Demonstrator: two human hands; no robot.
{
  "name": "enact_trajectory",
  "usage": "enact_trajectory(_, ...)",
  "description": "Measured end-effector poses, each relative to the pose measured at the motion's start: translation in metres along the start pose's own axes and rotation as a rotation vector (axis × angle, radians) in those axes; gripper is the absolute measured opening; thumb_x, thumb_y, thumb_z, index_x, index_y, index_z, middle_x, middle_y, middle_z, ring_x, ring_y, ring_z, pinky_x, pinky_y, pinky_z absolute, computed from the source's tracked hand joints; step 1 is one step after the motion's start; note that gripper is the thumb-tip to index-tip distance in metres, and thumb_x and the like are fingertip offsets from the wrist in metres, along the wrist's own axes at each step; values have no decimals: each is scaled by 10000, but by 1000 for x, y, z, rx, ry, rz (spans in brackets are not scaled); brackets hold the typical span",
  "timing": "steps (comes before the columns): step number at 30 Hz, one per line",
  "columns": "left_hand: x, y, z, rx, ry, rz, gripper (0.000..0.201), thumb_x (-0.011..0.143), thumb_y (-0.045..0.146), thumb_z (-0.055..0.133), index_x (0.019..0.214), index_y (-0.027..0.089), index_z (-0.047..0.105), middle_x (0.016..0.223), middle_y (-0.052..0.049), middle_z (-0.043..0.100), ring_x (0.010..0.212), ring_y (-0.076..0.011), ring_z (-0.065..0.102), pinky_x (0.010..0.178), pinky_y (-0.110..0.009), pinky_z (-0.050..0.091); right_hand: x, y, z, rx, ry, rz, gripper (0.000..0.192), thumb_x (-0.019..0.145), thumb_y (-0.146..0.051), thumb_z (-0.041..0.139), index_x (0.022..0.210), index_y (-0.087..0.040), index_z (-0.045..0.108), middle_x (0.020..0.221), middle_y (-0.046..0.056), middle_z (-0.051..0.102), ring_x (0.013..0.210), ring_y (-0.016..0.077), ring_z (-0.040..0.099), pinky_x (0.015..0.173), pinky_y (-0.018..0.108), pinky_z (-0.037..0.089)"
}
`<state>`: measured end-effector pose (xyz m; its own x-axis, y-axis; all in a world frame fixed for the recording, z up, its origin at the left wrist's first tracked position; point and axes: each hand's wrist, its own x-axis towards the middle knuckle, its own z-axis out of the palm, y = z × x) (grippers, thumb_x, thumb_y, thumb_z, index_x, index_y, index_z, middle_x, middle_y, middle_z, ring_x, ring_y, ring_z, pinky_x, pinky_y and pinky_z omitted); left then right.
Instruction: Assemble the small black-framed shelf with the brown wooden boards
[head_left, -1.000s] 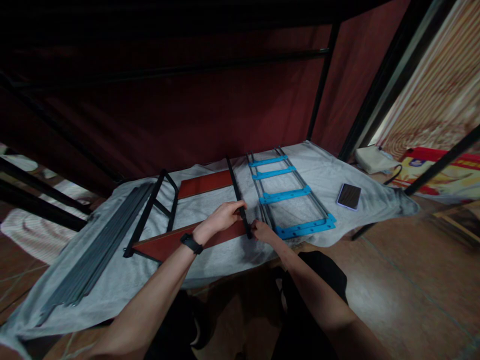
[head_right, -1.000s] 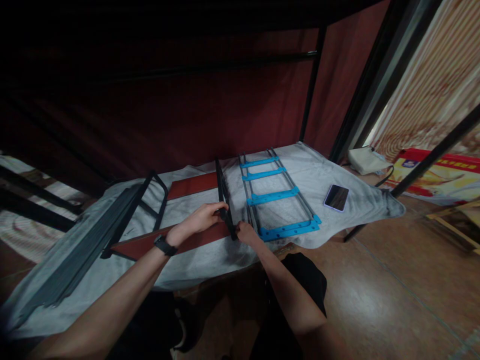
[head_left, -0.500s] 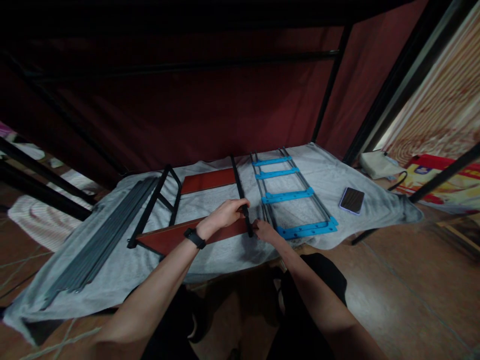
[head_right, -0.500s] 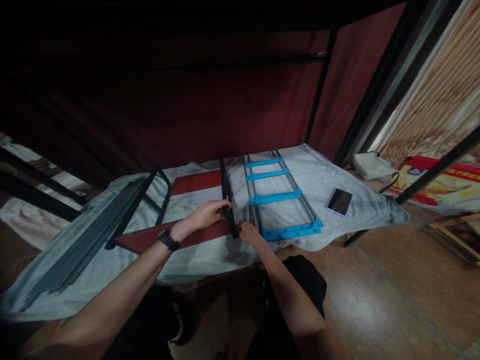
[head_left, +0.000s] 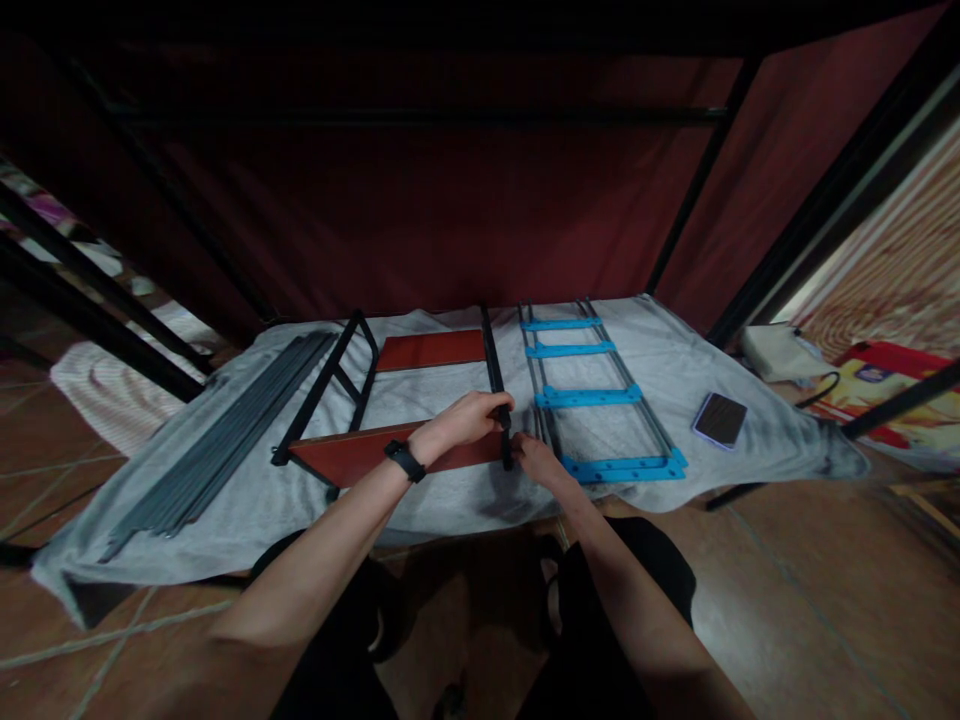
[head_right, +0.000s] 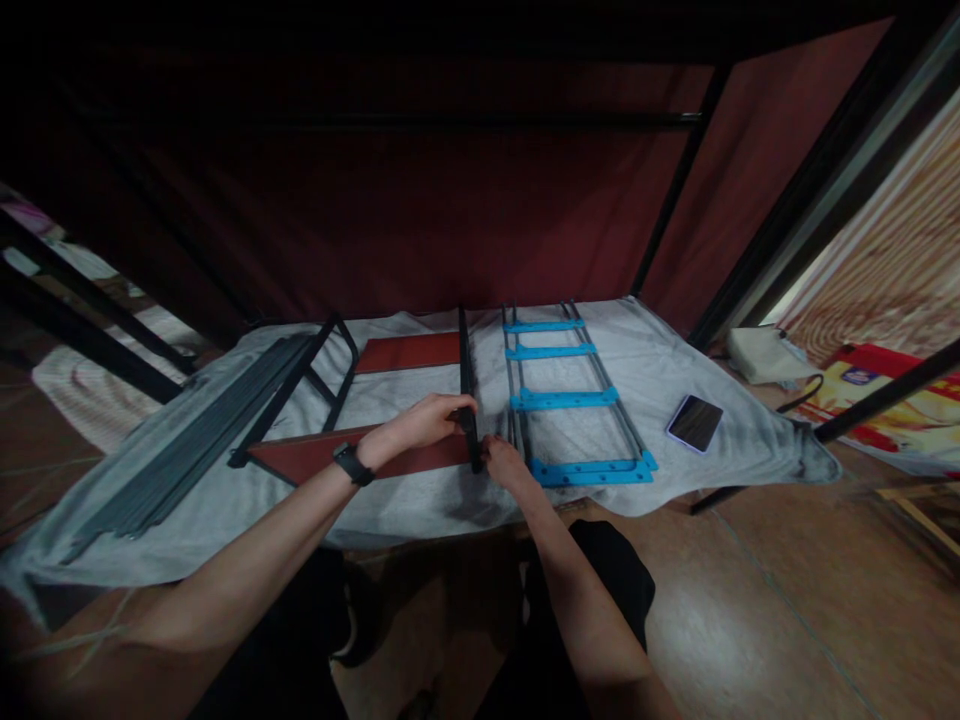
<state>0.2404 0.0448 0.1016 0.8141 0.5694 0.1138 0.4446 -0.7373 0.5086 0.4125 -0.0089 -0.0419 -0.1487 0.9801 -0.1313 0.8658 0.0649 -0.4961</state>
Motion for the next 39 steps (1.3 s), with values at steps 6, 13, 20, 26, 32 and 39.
enact_trajectory(6, 0, -1, 1, 6, -10, 28, 245, 734, 107, 576, 951, 216, 613, 780, 5, 640, 711, -145, 579, 645, -226, 382, 2, -1, 7, -37, -3, 3, 235, 921, -113, 422, 1106, -115, 567, 1114, 139, 649, 1024, 183, 615, 864, 261, 419)
enact_trajectory(13, 0, -3, 3, 8, -8, 11, 276, 744, 104, 574, 988, 223, 621, 793, 8, 651, 717, -144, 591, 646, -221, 392, -2, 0, 0, -60, -7, -53, 203, 886, -115, 498, 1064, -145, 590, 1111, 99, 642, 1105, 176, 584, 927, 237, 403)
enact_trajectory(20, 0, -2, 0, -9, -14, 7, 310, 741, 102, 581, 1025, 218, 630, 830, -1, 676, 746, -148, 609, 668, -220, 410, -11, -9, -9, -178, 13, -72, 216, 927, -165, 463, 1110, -157, 577, 1173, 111, 613, 1048, 181, 620, 900, 251, 436)
enact_trajectory(26, 1, -4, 3, -10, -9, 4, 316, 737, 98, 570, 1022, 219, 634, 852, -2, 682, 758, -148, 614, 679, -219, 415, -16, -15, -15, -269, 4, -103, 237, 948, -171, 417, 1133, -161, 564, 1212, 119, 606, 1059, 177, 624, 883, 259, 458)
enact_trajectory(32, 1, -6, 5, -14, -18, 0, 337, 736, 102, 572, 1043, 227, 630, 859, -1, 684, 760, -148, 612, 675, -217, 415, -16, -16, -15, -261, -20, -105, 219, 949, -169, 426, 1080, -147, 600, 1170, 120, 636, 1087, 185, 620, 915, 258, 452)
enact_trajectory(39, 1, -5, 5, -23, -15, 1, 320, 741, 102, 575, 1032, 218, 638, 860, -5, 689, 760, -147, 616, 681, -216, 419, -20, -23, -19, -293, 23, -35, 225, 944, -179, 439, 1141, -149, 542, 1198, 140, 604, 1039, 194, 639, 874, 283, 477)
